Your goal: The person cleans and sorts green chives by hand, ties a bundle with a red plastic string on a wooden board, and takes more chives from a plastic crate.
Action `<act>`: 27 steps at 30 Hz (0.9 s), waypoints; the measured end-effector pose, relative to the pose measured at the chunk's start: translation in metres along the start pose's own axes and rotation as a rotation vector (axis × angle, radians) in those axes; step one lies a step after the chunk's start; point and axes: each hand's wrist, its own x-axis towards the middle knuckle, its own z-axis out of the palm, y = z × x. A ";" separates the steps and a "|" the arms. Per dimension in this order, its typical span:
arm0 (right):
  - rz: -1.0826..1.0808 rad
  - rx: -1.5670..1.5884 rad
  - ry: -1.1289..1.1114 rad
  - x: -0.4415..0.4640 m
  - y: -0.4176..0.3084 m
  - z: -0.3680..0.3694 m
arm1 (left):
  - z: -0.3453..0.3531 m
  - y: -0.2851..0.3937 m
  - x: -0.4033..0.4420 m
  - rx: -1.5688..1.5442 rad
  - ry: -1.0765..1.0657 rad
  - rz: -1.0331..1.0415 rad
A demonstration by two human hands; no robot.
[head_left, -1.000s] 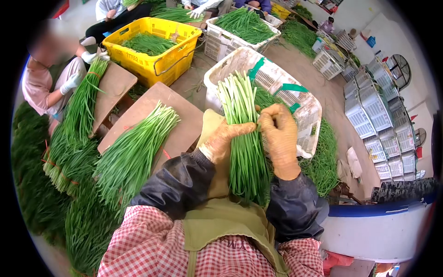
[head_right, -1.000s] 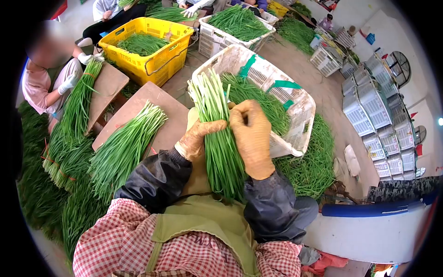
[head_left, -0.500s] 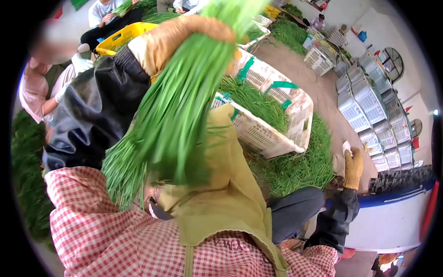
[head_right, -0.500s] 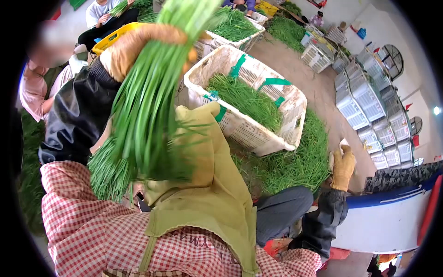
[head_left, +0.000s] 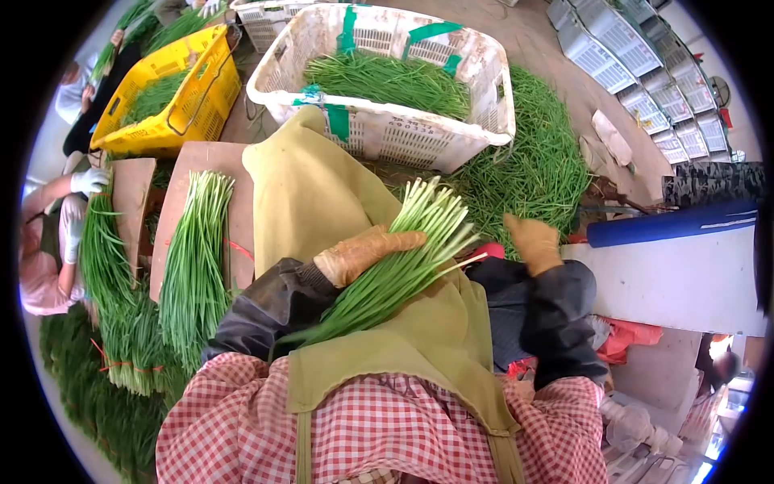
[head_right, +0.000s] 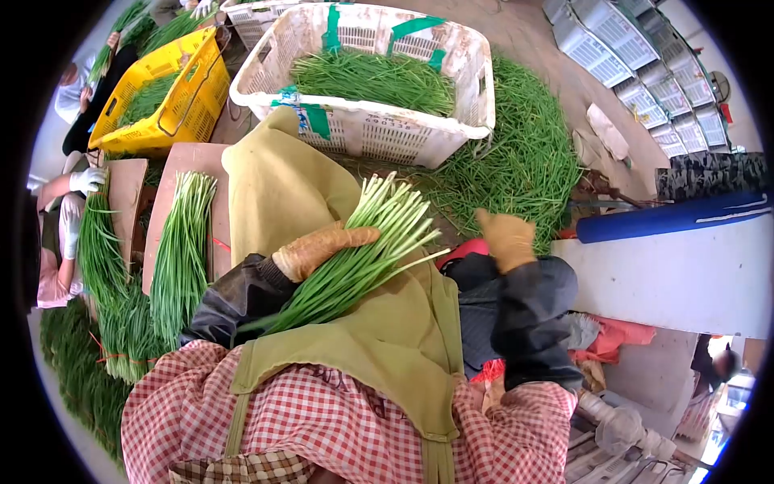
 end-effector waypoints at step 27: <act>-0.513 2.325 -0.178 -0.052 -0.117 0.006 | -0.034 -0.007 0.011 0.259 -0.260 0.301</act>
